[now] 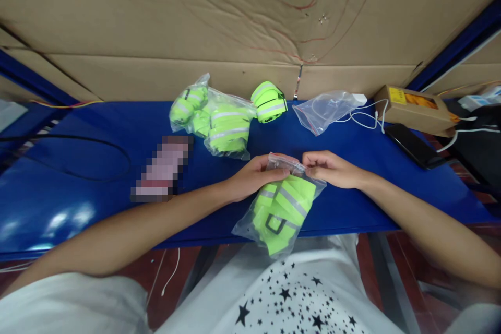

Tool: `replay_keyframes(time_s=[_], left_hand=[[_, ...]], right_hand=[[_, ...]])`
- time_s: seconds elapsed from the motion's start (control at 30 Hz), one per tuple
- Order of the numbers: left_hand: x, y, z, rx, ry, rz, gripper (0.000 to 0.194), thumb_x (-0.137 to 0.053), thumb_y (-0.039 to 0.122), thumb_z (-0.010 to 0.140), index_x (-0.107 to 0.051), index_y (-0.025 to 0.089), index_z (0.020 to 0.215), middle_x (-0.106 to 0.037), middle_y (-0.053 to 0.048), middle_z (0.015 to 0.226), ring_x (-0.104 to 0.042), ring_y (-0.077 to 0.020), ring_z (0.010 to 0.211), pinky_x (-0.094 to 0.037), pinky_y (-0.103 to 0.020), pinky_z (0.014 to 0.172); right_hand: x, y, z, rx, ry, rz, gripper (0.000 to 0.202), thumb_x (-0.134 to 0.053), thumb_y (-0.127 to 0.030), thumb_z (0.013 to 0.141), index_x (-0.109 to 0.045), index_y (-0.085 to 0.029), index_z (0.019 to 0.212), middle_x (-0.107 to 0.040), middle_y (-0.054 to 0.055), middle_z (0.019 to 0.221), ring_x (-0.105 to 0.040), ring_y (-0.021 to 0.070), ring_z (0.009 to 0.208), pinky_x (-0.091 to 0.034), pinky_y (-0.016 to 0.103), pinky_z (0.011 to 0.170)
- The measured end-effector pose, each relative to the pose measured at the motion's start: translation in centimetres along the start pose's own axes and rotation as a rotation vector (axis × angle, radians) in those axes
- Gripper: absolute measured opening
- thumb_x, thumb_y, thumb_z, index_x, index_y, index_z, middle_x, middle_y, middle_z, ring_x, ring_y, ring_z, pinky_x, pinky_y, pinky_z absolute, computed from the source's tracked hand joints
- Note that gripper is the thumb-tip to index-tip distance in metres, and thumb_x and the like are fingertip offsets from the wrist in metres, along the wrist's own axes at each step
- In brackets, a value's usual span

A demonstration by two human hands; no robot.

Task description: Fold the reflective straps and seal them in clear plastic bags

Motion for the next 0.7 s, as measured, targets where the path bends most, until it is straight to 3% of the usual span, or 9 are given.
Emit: replay_keyframes(time_s=[0.17, 0.4, 0.57, 0.7], left_hand=[[-0.02, 0.23, -0.01, -0.043, 0.019, 0.073, 0.041, -0.080, 0.036, 0.083, -0.074, 0.021, 0.121, -0.076, -0.004, 0.107, -0.067, -0.0179, 0.093, -0.049, -0.027, 0.084], [0.27, -0.14, 0.10, -0.007, 0.102, 0.072, 0.023, -0.075, 0.038, 0.087, -0.077, 0.017, 0.095, -0.074, -0.002, 0.086, -0.063, -0.0135, 0.074, -0.046, -0.023, 0.069], [0.09, -0.11, 0.12, -0.017, 0.033, 0.033, 0.023, -0.074, 0.036, 0.087, -0.078, 0.017, 0.100, -0.076, -0.004, 0.093, -0.065, -0.0144, 0.077, -0.047, -0.024, 0.072], [0.08, -0.12, 0.08, -0.010, 0.010, 0.048, 0.023, -0.074, 0.035, 0.087, -0.078, 0.017, 0.101, -0.075, -0.003, 0.091, -0.064, -0.0142, 0.077, -0.047, -0.024, 0.073]], right_hand=[[-0.04, -0.10, -0.03, 0.036, -0.010, -0.009, 0.024, -0.061, -0.026, 0.088, -0.046, -0.020, 0.071, -0.040, -0.006, 0.066, -0.035, 0.0084, 0.061, -0.028, 0.022, 0.054], [0.14, 0.29, -0.37, -0.011, -0.025, -0.018, 0.021, -0.060, -0.026, 0.088, -0.048, -0.019, 0.072, -0.042, -0.006, 0.066, -0.037, 0.0087, 0.060, -0.029, 0.021, 0.053], [-0.09, 0.16, -0.35, -0.013, -0.065, -0.052, 0.018, -0.059, -0.028, 0.089, -0.053, -0.018, 0.076, -0.044, -0.005, 0.068, -0.039, 0.0091, 0.062, -0.030, 0.022, 0.054], [0.04, 0.37, -0.31, 0.004, -0.057, -0.066, 0.022, -0.059, -0.024, 0.087, -0.046, -0.020, 0.070, -0.040, -0.006, 0.065, -0.035, 0.0087, 0.059, -0.028, 0.022, 0.053]])
Point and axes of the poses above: each hand's wrist, its own z-axis towards the middle knuckle, its own x-axis out of the back of the hand, y = z × x, the point moved 7 cm from there along z, towards the middle knuckle
